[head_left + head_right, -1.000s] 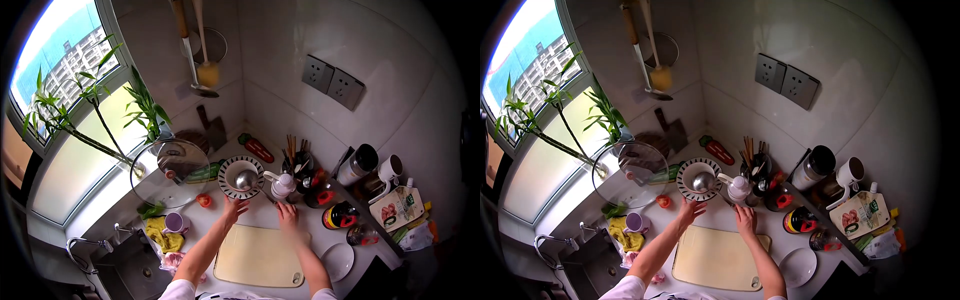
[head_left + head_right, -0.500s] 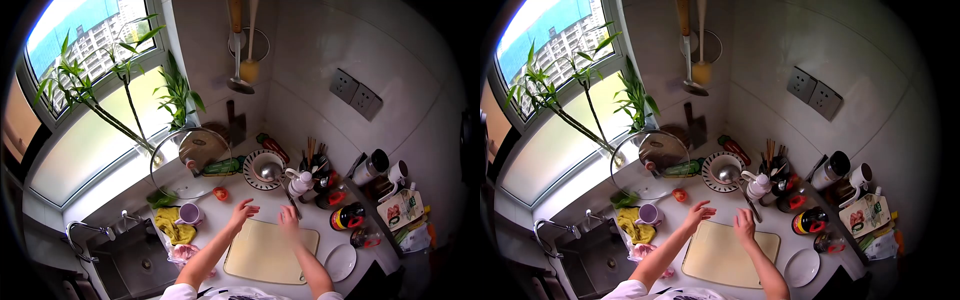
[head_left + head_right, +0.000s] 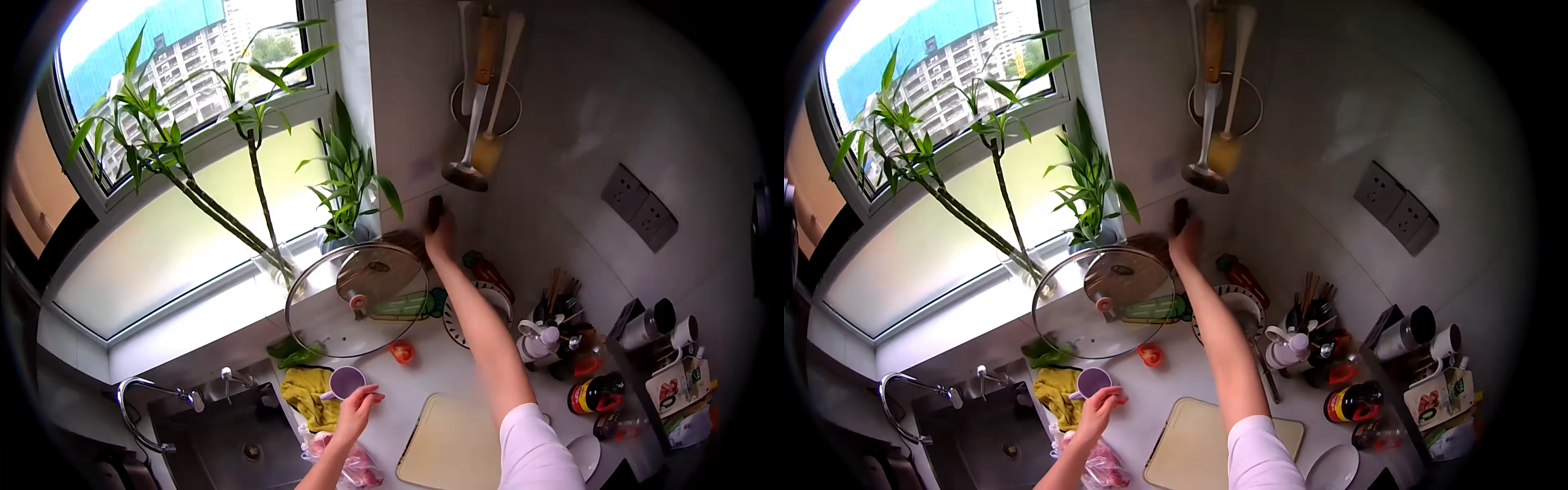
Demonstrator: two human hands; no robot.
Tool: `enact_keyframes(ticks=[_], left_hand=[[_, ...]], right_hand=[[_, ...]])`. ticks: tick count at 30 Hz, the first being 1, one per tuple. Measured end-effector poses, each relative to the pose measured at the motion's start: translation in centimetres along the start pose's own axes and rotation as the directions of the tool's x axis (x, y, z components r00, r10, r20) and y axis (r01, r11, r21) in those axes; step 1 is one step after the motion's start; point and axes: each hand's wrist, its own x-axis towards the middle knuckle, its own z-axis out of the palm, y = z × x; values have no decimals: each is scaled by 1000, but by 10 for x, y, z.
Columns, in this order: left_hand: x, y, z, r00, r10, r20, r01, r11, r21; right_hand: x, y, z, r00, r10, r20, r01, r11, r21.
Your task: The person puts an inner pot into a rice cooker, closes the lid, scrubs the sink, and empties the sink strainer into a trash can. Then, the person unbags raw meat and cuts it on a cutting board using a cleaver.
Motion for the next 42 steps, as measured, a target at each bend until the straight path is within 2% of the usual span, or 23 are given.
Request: enact_keyframes(ticks=[2, 3, 5, 8, 9, 11, 14, 16, 17, 19, 21, 22, 23, 24, 26, 27, 28, 30, 31, 33, 36, 38, 42], left_hand=[[-2, -17, -6, 999, -26, -41, 24, 999, -44], [-1, -20, -5, 998, -47, -33, 47, 999, -28], [3, -24, 3, 998, -56, 16, 57, 998, -29], [-4, -11, 24, 992, -67, 103, 72, 996, -50], [-8, -2, 31, 987, -76, 142, 84, 995, -47], [-14, -4, 40, 974, -62, 217, 76, 995, -60], [-36, 14, 60, 951, -74, 299, 105, 991, -87], [-49, 22, 79, 889, -85, 450, 200, 956, -214], [-56, 28, 92, 854, -64, 517, 272, 901, -337], [-77, 50, 127, 840, 22, 543, 419, 610, -672], [-85, 34, 149, 850, 30, 527, 491, 322, -810], [-84, 12, 152, 835, 90, 543, 521, 189, -833], [-98, 21, 156, 841, -223, 493, 529, 148, -836], [-110, 8, 155, 834, -235, 499, 549, 276, -789], [-131, 8, 152, 853, -295, 431, 517, 367, -773], [-134, -5, 151, 853, -297, 429, 516, 368, -774], [-134, -21, 150, 871, -277, 406, 492, 461, -739], [-141, -36, 149, 892, -272, 360, 449, 613, -650], [-140, -43, 152, 887, -302, 351, 457, 692, -560], [-143, -47, 160, 896, -308, 321, 411, 850, -330], [-149, -36, 134, 932, -40, 360, 43, 999, -1], [-136, -15, 64, 989, -39, 145, 2, 969, 248], [-85, -28, -36, 930, 223, -291, -33, 842, 538]], right_hand=[[12, -2, -4, 953, 233, 194, -272, 939, 209], [18, 11, 1, 947, 248, 205, -288, 937, 199], [21, 43, 8, 987, -8, 161, 33, 988, -151], [6, 48, -29, 928, 183, 324, -182, 983, -33], [-10, 60, -39, 958, 152, 244, -185, 976, 116], [-46, 37, -89, 992, -122, -17, 123, 987, 103], [-117, -22, -185, 1000, 1, -10, 3, 918, 396], [-177, -27, -236, 964, -245, -103, 264, 923, 279], [-213, -39, -262, 985, -162, -52, 169, 903, 394], [-272, -49, -309, 942, -333, -40, 331, 904, 270], [-339, -48, -337, 983, 6, 181, -123, 755, 645], [-361, -51, -350, 976, 16, 217, -155, 750, 642], [-375, -54, -369, 959, -10, 282, -161, 804, 573], [-384, -53, -387, 956, -12, 293, -166, 802, 574], [-396, -38, -416, 789, -122, 602, -155, 909, 388], [-410, -27, -429, 640, 131, 757, -537, 781, 319], [-410, -33, -434, 637, 128, 760, -537, 781, 319], [-402, -48, -441, 512, 208, 834, -355, 935, -15], [-411, -52, -431, 584, 177, 793, -194, 978, -75], [-427, -37, -405, 574, 259, 776, -235, 961, -147], [-458, 4, -378, 642, 298, 706, -357, 931, -68], [-475, 29, -385, 830, 237, 505, -101, 954, -281], [-504, 75, -402, 892, 202, 405, -60, 940, -337]])
